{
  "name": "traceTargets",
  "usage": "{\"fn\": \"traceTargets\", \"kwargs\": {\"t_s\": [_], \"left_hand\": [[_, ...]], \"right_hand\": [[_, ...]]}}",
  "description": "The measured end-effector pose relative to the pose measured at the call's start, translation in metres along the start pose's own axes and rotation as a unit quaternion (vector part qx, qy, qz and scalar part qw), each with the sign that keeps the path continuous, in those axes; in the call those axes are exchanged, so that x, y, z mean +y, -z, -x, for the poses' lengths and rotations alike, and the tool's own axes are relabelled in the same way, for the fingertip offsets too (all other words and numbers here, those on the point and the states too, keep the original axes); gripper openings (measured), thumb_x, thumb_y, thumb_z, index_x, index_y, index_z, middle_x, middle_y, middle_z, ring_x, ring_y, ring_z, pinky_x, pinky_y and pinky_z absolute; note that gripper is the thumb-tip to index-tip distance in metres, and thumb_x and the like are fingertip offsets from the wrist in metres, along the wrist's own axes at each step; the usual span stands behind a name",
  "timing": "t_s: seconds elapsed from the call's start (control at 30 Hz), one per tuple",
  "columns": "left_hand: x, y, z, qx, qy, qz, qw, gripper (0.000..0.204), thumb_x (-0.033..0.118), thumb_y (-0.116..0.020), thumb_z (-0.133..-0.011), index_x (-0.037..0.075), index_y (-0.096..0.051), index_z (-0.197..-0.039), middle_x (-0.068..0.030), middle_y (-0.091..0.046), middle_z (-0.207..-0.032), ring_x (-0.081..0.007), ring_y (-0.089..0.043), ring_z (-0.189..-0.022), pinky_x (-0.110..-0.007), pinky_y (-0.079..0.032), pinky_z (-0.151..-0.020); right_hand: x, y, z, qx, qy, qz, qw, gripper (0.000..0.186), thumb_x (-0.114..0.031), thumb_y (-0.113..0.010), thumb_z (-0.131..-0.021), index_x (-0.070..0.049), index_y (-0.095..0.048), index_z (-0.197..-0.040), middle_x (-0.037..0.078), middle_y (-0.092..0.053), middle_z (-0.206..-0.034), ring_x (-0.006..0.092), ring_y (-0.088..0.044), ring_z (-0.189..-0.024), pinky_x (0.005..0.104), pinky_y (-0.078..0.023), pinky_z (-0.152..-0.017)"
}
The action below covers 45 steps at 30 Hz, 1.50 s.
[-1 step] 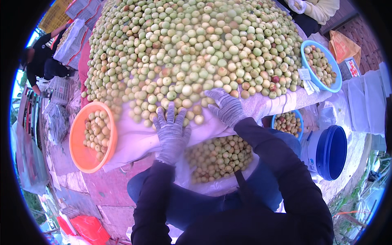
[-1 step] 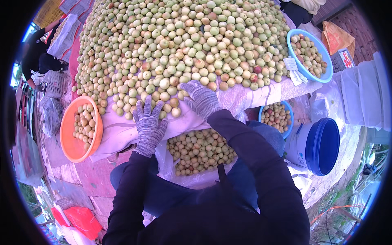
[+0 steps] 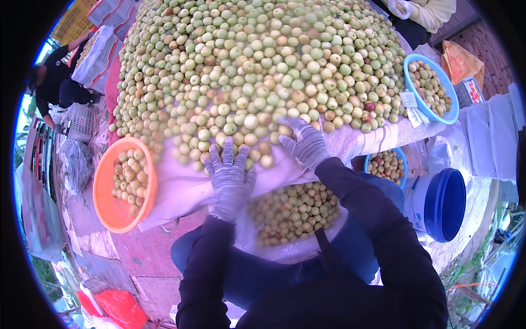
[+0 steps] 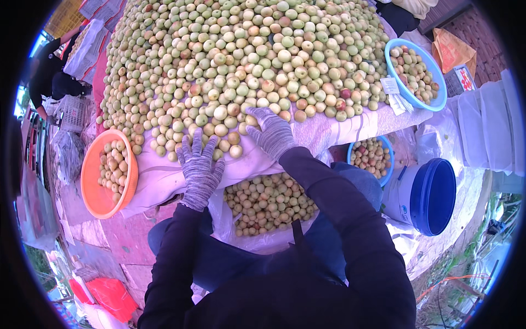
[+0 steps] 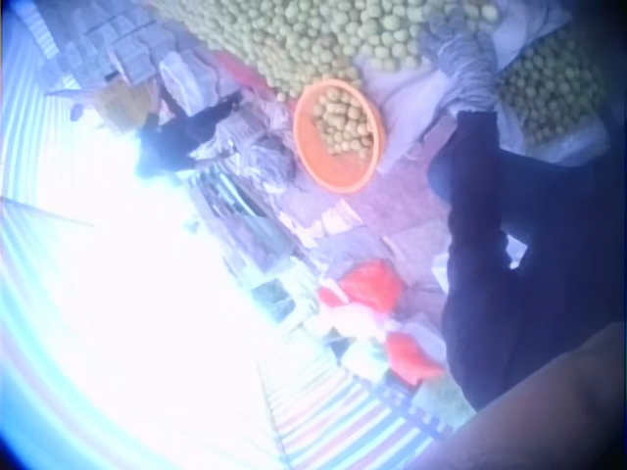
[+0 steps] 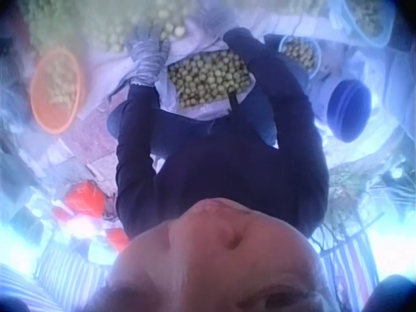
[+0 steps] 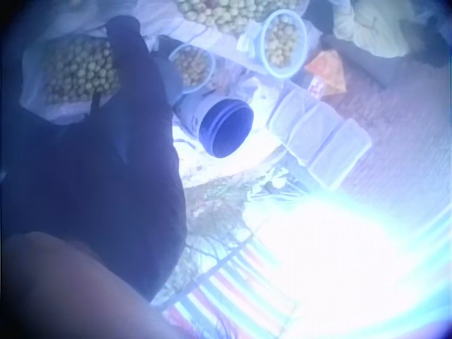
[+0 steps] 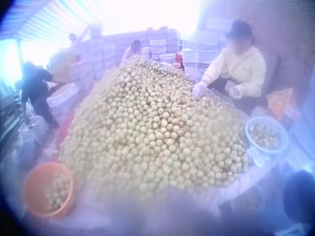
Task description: The person sits at a table covered with a large pile of small green fruits. They repeatedly pick up handfuls of fruit from the pile and place them into a white sack positioned between their legs. The person also occasionally places fruit into an orange bowl on the table.
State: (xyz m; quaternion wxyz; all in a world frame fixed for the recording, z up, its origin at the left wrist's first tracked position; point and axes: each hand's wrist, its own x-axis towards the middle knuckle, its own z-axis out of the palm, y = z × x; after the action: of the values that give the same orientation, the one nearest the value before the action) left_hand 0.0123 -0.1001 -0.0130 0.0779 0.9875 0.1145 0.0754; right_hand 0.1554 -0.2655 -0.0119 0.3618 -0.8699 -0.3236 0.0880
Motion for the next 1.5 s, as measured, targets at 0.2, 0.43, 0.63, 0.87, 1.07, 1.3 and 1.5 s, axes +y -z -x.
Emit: {"fn": "traceTargets", "kwargs": {"t_s": [0.2, 0.43, 0.63, 0.87, 1.07, 1.3, 1.5], "left_hand": [[0.008, 0.002, -0.022, 0.103, -0.046, 0.138, 0.984, 0.039, 0.013, -0.059, -0.074, 0.008, -0.057, -0.112, -0.0161, -0.045, -0.126, -0.0364, -0.034, -0.123, -0.05, -0.022, -0.103], [0.035, 0.003, -0.031, 0.086, -0.029, 0.387, 0.918, 0.024, 0.002, -0.051, -0.084, -0.001, -0.057, -0.107, -0.0152, -0.061, -0.097, -0.0257, -0.06, -0.09, -0.033, -0.048, -0.078], [0.062, -0.006, -0.032, -0.047, -0.034, 0.335, 0.941, 0.024, 0.006, -0.055, -0.083, 0.004, -0.059, -0.107, -0.0143, -0.064, -0.092, -0.025, -0.063, -0.084, -0.032, -0.05, -0.074], [0.09, -0.023, -0.059, -0.214, -0.059, 0.085, 0.971, 0.031, 0.021, -0.058, -0.081, 0.014, -0.053, -0.111, -0.0084, -0.063, -0.078, -0.0243, -0.063, -0.072, -0.038, -0.049, -0.062], [0.09, -0.024, -0.063, -0.221, -0.011, 0.11, 0.969, 0.035, 0.026, -0.062, -0.077, 0.007, -0.052, -0.105, -0.0111, -0.061, -0.071, -0.0272, -0.062, -0.068, -0.039, -0.048, -0.061], [0.086, -0.003, -0.069, -0.11, -0.01, 0.057, 0.992, 0.036, 0.028, -0.065, -0.076, 0.008, -0.054, -0.103, -0.0105, -0.061, -0.079, -0.026, -0.062, -0.071, -0.038, -0.048, -0.061], [0.095, -0.011, -0.086, 0.01, -0.127, 0.136, 0.983, 0.035, 0.021, -0.066, -0.074, 0.005, -0.057, -0.104, -0.0127, -0.059, -0.097, -0.0289, -0.059, -0.086, -0.038, -0.048, -0.074]], "right_hand": [[0.011, 0.014, -0.005, -0.073, -0.312, -0.672, 0.667, 0.029, -0.025, -0.05, -0.09, -0.005, -0.054, -0.111, 0.006, -0.059, -0.089, 0.0123, -0.057, -0.077, 0.0245, -0.048, -0.062], [0.017, 0.027, 0.007, 0.032, -0.262, -0.692, 0.672, 0.026, -0.025, -0.049, -0.091, -0.004, -0.053, -0.106, 0.005, -0.057, -0.083, 0.0119, -0.055, -0.067, 0.0236, -0.046, -0.055], [0.046, 0.05, 0.025, 0.102, -0.395, -0.642, 0.65, 0.022, -0.035, -0.049, -0.09, -0.014, -0.05, -0.093, 0.002, -0.054, -0.066, 0.0078, -0.044, -0.047, 0.0189, -0.033, -0.039], [0.046, 0.041, 0.036, 0.026, -0.45, -0.659, 0.603, 0.032, -0.047, -0.041, -0.09, -0.016, -0.048, -0.094, 0.001, -0.053, -0.066, 0.0106, -0.045, -0.048, 0.0215, -0.034, -0.041], [0.052, 0.044, 0.044, 0.067, -0.441, -0.692, 0.568, 0.037, -0.042, -0.041, -0.091, -0.01, -0.048, -0.108, 0.008, -0.057, -0.088, 0.018, -0.056, -0.073, 0.0283, -0.048, -0.064], [0.057, 0.033, 0.048, 0.074, -0.38, -0.749, 0.538, 0.037, -0.039, -0.049, -0.089, -0.008, -0.05, -0.109, 0.008, -0.058, -0.092, 0.0206, -0.059, -0.074, 0.034, -0.05, -0.067], [0.063, 0.036, 0.046, 0.019, -0.432, -0.714, 0.55, 0.045, -0.048, -0.046, -0.088, -0.009, -0.05, -0.11, 0.006, -0.061, -0.076, 0.0166, -0.057, -0.059, 0.0281, -0.047, -0.054]]}}
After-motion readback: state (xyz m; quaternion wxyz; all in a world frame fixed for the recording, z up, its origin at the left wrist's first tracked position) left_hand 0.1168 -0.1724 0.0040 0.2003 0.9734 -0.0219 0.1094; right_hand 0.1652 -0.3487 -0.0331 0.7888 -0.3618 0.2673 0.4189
